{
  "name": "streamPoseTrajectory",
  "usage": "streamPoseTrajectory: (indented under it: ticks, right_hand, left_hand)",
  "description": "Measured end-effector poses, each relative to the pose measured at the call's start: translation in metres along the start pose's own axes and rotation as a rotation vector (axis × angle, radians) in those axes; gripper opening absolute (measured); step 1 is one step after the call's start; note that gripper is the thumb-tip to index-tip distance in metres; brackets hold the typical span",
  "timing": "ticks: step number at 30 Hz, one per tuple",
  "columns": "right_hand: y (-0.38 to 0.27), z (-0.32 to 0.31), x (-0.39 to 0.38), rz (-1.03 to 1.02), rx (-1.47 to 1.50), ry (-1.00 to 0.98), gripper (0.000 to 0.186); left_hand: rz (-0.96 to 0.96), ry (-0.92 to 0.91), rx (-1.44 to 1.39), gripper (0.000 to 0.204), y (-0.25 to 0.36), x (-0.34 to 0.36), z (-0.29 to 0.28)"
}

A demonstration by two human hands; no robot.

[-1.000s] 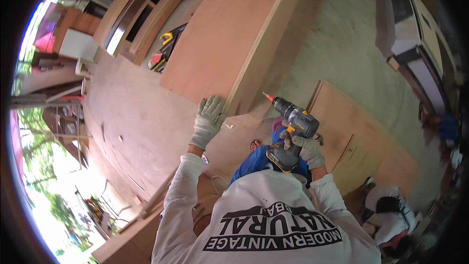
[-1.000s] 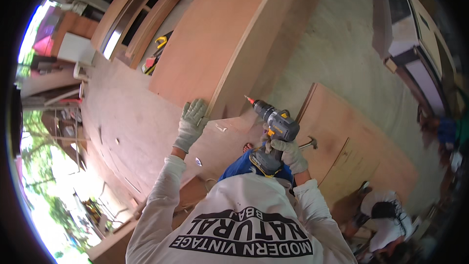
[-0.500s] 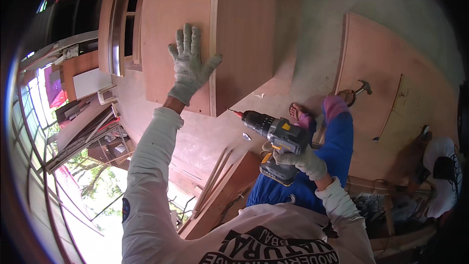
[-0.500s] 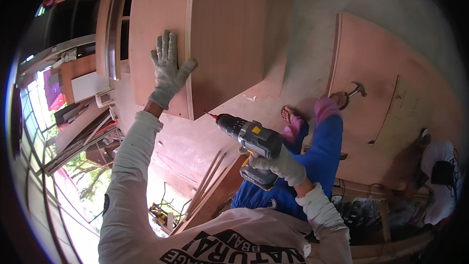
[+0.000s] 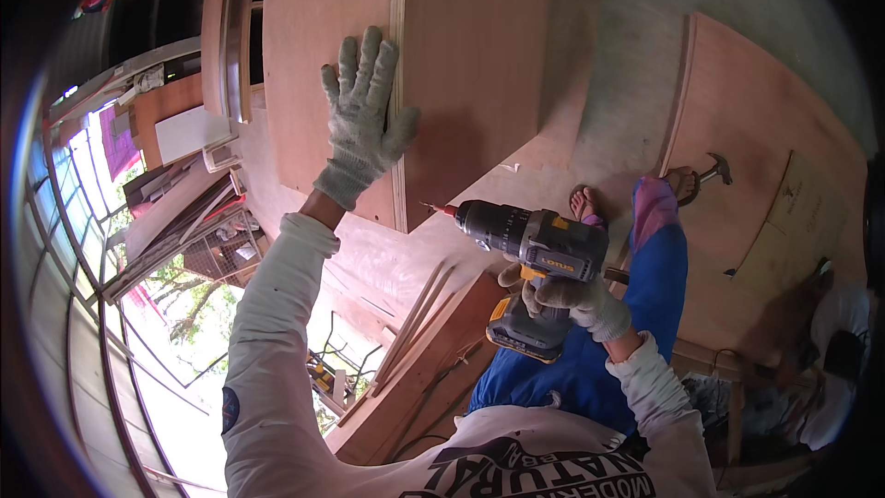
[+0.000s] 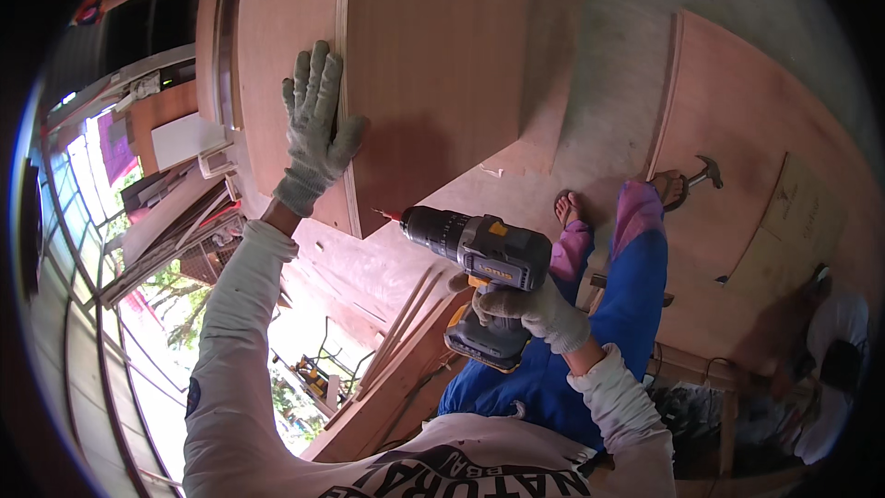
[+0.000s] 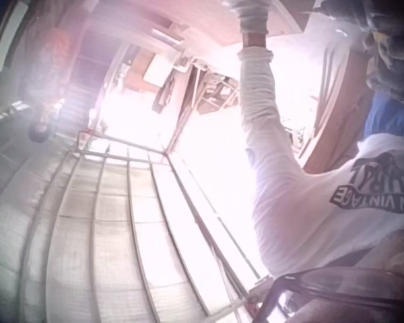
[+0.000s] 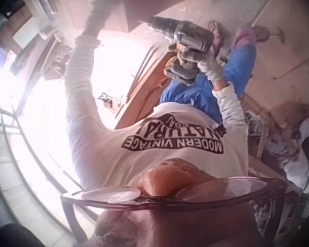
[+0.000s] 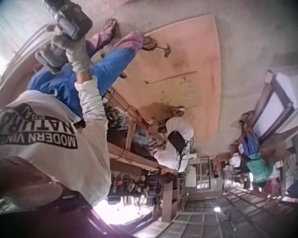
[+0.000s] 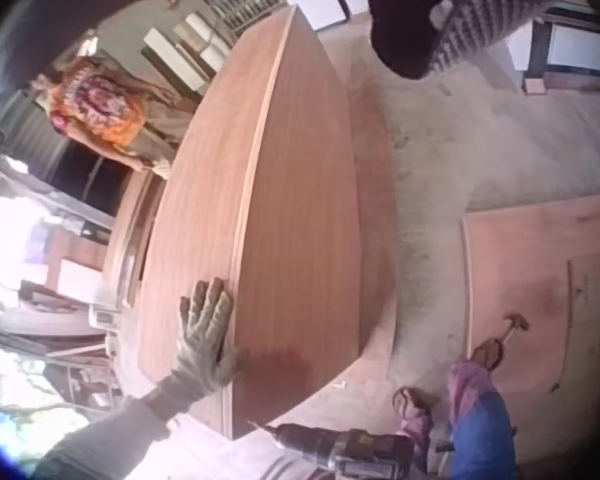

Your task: The person positions a wooden panel onto a cabinet frame and drills several holes along the seam using a power drill.

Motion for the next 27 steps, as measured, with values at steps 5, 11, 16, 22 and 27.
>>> streamPoseTrajectory:
  ticks: [5,11,16,22,27]
  right_hand:
    - [0.009,0.002,0.003,0.015,0.048,0.004,0.062]
    - [0.013,-0.003,0.007,0.006,0.047,-0.014,0.067]
    - [0.017,-0.006,0.008,0.009,0.057,-0.02,0.068]
    - [0.006,0.003,0.01,-0.013,0.065,-0.001,0.068]
    - [0.011,-0.004,0.011,0.008,0.064,-0.028,0.066]
  left_hand:
    - [0.008,0.004,-0.011,0.093,0.003,0.001,-0.003]
    - [-0.026,-0.02,-0.018,0.099,0.005,0.002,-0.002]
    - [-0.016,-0.006,-0.021,0.1,0.006,0.002,-0.002]
    - [0.001,0.006,-0.003,0.1,0.004,0.0,-0.003]
    - [-0.003,-0.005,-0.008,0.098,0.006,0.002,-0.003]
Point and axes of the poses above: each hand's wrist, its own x-axis towards the middle knuckle, its own z-axis out of the palm, y = z × x, the point moved 6 cm from there along x, towards the middle knuckle
